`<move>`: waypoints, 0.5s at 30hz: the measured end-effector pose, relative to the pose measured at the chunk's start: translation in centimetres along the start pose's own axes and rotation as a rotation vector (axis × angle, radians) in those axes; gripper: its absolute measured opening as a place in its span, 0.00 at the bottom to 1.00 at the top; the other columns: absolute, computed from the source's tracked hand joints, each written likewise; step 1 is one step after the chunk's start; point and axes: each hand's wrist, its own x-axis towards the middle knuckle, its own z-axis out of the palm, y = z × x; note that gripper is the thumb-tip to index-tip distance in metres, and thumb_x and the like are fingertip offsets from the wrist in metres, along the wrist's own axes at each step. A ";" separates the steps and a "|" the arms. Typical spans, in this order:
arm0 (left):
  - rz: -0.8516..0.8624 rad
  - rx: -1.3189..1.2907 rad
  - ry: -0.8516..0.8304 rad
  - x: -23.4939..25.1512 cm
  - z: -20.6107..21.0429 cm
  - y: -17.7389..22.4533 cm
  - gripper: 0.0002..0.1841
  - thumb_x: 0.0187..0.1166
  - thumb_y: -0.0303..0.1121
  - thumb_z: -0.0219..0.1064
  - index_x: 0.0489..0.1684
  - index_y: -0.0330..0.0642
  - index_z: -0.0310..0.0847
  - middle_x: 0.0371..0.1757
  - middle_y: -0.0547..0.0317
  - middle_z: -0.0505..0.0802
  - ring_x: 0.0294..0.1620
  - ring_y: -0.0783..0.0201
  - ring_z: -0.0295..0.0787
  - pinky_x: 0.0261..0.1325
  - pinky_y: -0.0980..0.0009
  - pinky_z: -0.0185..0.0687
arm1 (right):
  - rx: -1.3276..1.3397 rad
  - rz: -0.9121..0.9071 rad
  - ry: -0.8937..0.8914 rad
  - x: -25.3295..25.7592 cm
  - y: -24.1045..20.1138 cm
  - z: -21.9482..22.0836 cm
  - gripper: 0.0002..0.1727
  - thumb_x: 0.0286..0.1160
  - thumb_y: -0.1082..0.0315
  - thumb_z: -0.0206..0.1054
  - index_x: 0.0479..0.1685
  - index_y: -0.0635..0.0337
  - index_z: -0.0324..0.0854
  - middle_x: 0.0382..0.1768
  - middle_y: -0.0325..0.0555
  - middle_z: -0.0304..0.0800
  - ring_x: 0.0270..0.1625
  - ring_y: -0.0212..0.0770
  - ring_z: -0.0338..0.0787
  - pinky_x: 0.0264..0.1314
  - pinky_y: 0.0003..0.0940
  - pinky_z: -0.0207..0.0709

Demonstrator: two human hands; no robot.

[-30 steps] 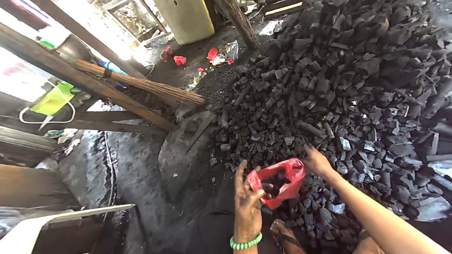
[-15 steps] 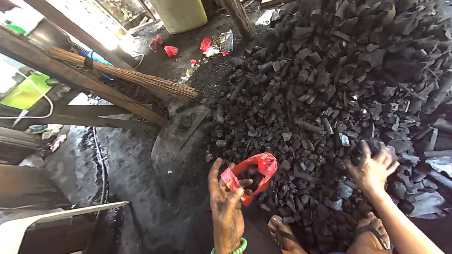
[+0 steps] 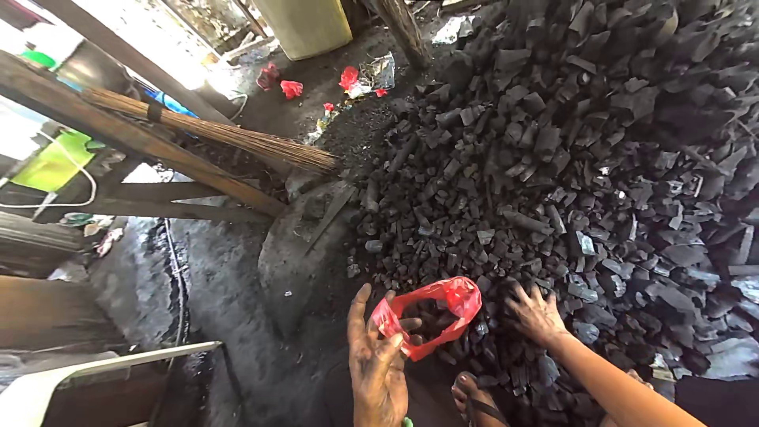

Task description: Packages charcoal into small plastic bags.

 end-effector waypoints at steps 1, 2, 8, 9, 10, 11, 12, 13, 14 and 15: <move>-0.009 0.007 0.004 0.0 0.0 0.0 0.55 0.58 0.39 0.78 0.89 0.48 0.43 0.65 0.51 0.87 0.40 0.60 0.95 0.37 0.68 0.93 | -0.006 -0.005 -0.018 0.3 0.2 -0.2 0.32 0.77 0.51 0.72 0.82 0.43 0.75 0.93 0.57 0.51 0.90 0.78 0.49 0.74 0.89 0.50; -0.013 0.017 0.010 -0.1 0.0 0.1 0.54 0.58 0.38 0.78 0.89 0.48 0.43 0.65 0.51 0.87 0.41 0.60 0.95 0.37 0.68 0.93 | -0.003 0.001 -0.034 0.6 0.1 -0.4 0.33 0.75 0.52 0.74 0.83 0.41 0.74 0.93 0.57 0.52 0.90 0.78 0.48 0.73 0.90 0.49; 0.030 0.052 0.010 -0.1 -0.3 0.4 0.51 0.59 0.36 0.74 0.88 0.46 0.46 0.63 0.52 0.88 0.41 0.61 0.95 0.37 0.68 0.92 | -0.033 -0.055 -0.086 -0.6 -0.4 0.4 0.30 0.78 0.60 0.69 0.82 0.42 0.74 0.92 0.60 0.54 0.91 0.79 0.45 0.74 0.90 0.48; 0.028 0.052 0.002 -0.2 -0.2 0.3 0.50 0.59 0.35 0.73 0.89 0.46 0.46 0.63 0.52 0.88 0.41 0.61 0.95 0.37 0.68 0.92 | -0.028 -0.067 -0.096 -1.1 -0.2 0.3 0.30 0.79 0.62 0.68 0.82 0.45 0.74 0.91 0.59 0.57 0.91 0.78 0.46 0.74 0.89 0.51; 0.023 0.049 -0.008 -0.3 -0.1 0.1 0.51 0.59 0.35 0.73 0.89 0.46 0.46 0.63 0.52 0.87 0.42 0.61 0.95 0.37 0.68 0.93 | -0.002 -0.061 -0.092 -1.6 0.2 0.1 0.30 0.77 0.62 0.69 0.82 0.48 0.75 0.90 0.58 0.60 0.91 0.76 0.48 0.74 0.88 0.52; 0.015 0.050 -0.023 -0.3 0.1 -0.1 0.51 0.59 0.36 0.73 0.89 0.46 0.46 0.62 0.52 0.88 0.42 0.62 0.95 0.38 0.68 0.93 | 0.047 -0.039 -0.078 -1.9 0.7 -0.3 0.30 0.76 0.61 0.70 0.81 0.51 0.76 0.89 0.58 0.61 0.91 0.74 0.51 0.76 0.86 0.52; 0.008 0.051 -0.039 -0.5 0.3 -0.3 0.51 0.59 0.36 0.74 0.89 0.46 0.47 0.61 0.53 0.88 0.41 0.62 0.95 0.38 0.69 0.93 | 0.124 -0.006 -0.053 -2.0 1.5 -0.6 0.31 0.75 0.59 0.71 0.80 0.54 0.77 0.88 0.59 0.63 0.90 0.71 0.57 0.78 0.82 0.54; -0.002 0.056 -0.062 -0.7 0.5 -0.7 0.50 0.59 0.36 0.74 0.89 0.45 0.48 0.60 0.53 0.89 0.41 0.63 0.94 0.38 0.69 0.92 | 0.234 0.026 -0.003 -1.9 2.4 -0.8 0.30 0.73 0.59 0.72 0.77 0.57 0.79 0.86 0.60 0.66 0.86 0.68 0.65 0.77 0.77 0.60; -0.015 0.063 -0.093 -1.0 0.7 -1.0 0.50 0.59 0.36 0.74 0.89 0.45 0.50 0.60 0.53 0.89 0.41 0.63 0.94 0.39 0.69 0.92 | 0.405 0.047 0.073 -1.9 3.4 -1.0 0.28 0.70 0.62 0.74 0.72 0.62 0.81 0.81 0.63 0.71 0.80 0.66 0.74 0.75 0.71 0.68; -0.031 0.068 -0.128 -1.2 1.1 -1.3 0.49 0.60 0.35 0.73 0.88 0.44 0.50 0.61 0.54 0.89 0.42 0.63 0.94 0.40 0.69 0.92 | 0.644 0.069 0.145 -1.8 4.1 -1.4 0.27 0.70 0.67 0.75 0.69 0.68 0.81 0.76 0.66 0.75 0.73 0.64 0.80 0.72 0.66 0.74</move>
